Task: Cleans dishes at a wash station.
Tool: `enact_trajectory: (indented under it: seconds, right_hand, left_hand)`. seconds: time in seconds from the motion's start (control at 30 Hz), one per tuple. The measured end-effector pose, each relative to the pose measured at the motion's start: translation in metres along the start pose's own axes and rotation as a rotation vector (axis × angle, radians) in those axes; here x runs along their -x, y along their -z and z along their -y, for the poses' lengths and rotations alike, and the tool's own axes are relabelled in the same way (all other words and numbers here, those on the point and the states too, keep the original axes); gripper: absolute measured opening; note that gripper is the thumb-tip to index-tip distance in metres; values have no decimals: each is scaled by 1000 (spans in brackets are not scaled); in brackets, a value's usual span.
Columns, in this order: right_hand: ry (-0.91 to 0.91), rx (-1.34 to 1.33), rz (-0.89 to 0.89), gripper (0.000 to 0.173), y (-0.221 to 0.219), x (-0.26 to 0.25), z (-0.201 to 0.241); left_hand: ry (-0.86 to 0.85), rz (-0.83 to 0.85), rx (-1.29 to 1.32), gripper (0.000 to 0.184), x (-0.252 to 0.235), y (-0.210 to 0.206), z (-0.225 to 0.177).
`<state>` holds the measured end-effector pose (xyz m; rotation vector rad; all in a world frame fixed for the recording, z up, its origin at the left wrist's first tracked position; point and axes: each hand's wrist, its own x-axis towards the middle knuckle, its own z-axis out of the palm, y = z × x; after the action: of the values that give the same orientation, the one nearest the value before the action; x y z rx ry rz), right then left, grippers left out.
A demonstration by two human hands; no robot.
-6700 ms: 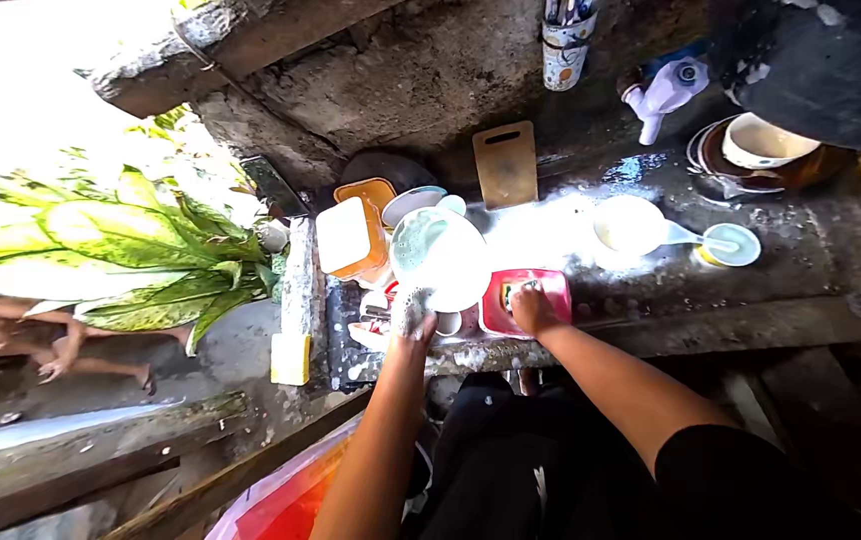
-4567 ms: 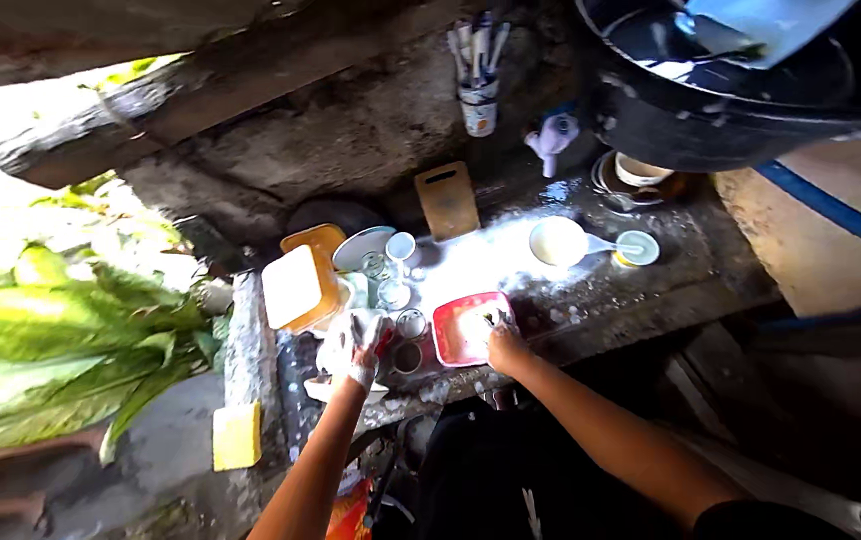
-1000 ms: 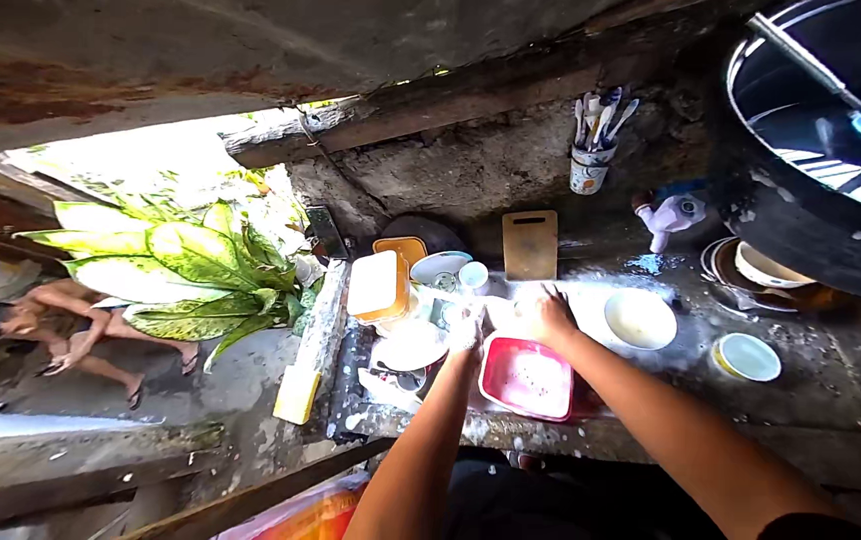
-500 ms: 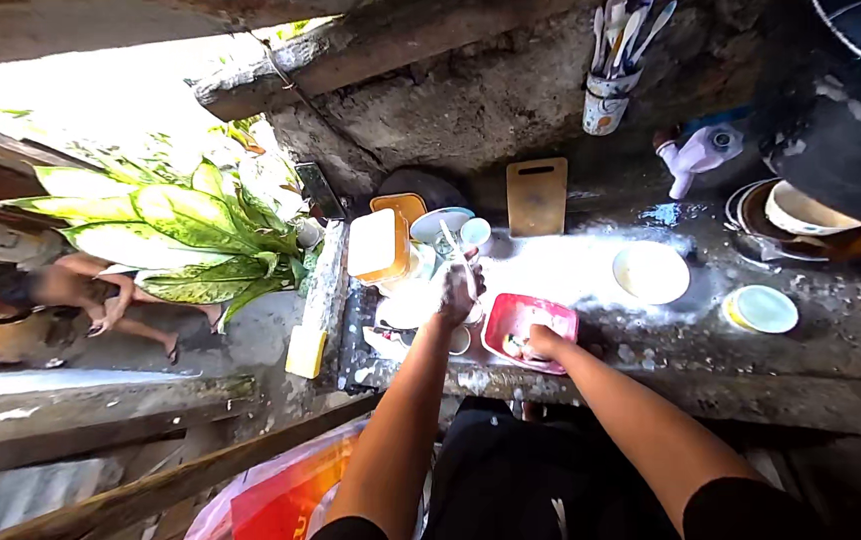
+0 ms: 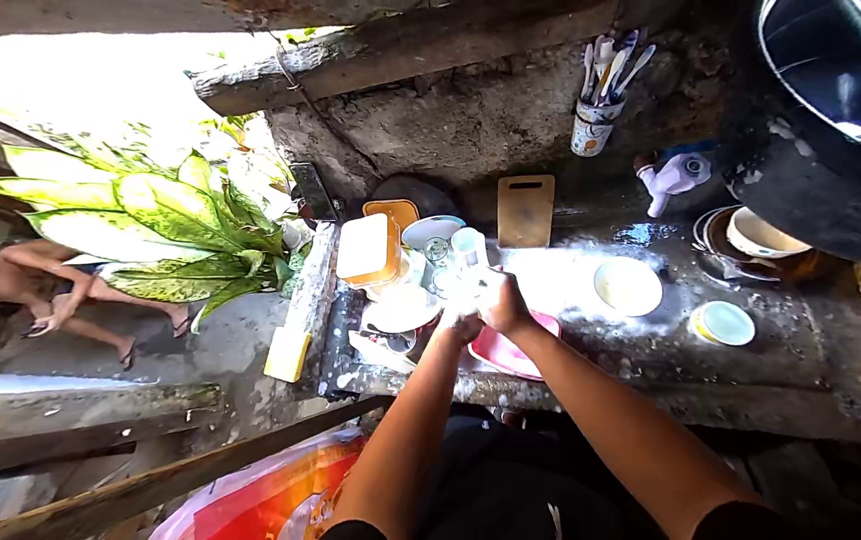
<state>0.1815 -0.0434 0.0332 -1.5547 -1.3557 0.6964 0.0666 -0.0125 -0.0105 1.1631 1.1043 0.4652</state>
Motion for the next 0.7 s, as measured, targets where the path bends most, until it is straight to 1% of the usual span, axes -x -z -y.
enact_trajectory:
  seconds: [0.03,0.1,0.13,0.17,0.2,0.23,0.3,0.37,0.43,0.47,0.53,0.57,0.6,0.67,0.7]
  right_hand:
    - [-33,189,95,25,-1,-3,2]
    - [-90,480,334,36,2,-14,6]
    - [-99,559,376,35,4,-21,0]
    - [-107,588,341,32,7,-27,-7]
    - [-110,597,253,27,11,-33,-17]
    - [-121,610,173,25,16,-38,-26]
    - [-188,605,115,27,26,-37,-43]
    - [-261,561,148,45,33,-26,-58]
    - [-356,526,225,71,31,-4,-65]
    - [-390,532,260,78,26,8,-68]
    - [-414,537,294,83,14,32,-75]
    - [-410,528,291,84,6,44,-82]
    - [-412,532,300,82,-2,55,-90]
    - [-448,552,360,73,-12,71,-103]
    - [-468,550,386,73,-15,77,-108]
  left_hand:
    - [-42,-1,-134,22,2,-4,-3]
    - [-67,30,-501,35,-1,-3,-8]
    - [-33,40,-461,32,-2,-1,-10]
    - [10,25,-232,23,-5,0,-10]
    - [32,28,29,22,-7,3,-13]
    - [35,38,153,28,-6,7,-16]
    - [-24,115,181,32,-3,27,-13]
    - [-107,123,187,37,-13,49,-1]
    - [-140,37,59,46,-13,67,-3]
    - [-151,-11,-13,48,-13,71,-6]
    - [-189,-53,-113,37,-24,76,-2]
    - [-223,-44,-130,28,-33,77,7]
    - [-235,-34,-131,22,-40,77,16]
    - [-251,-26,-150,11,-49,75,35]
    - [-255,-23,-176,7,-52,76,45]
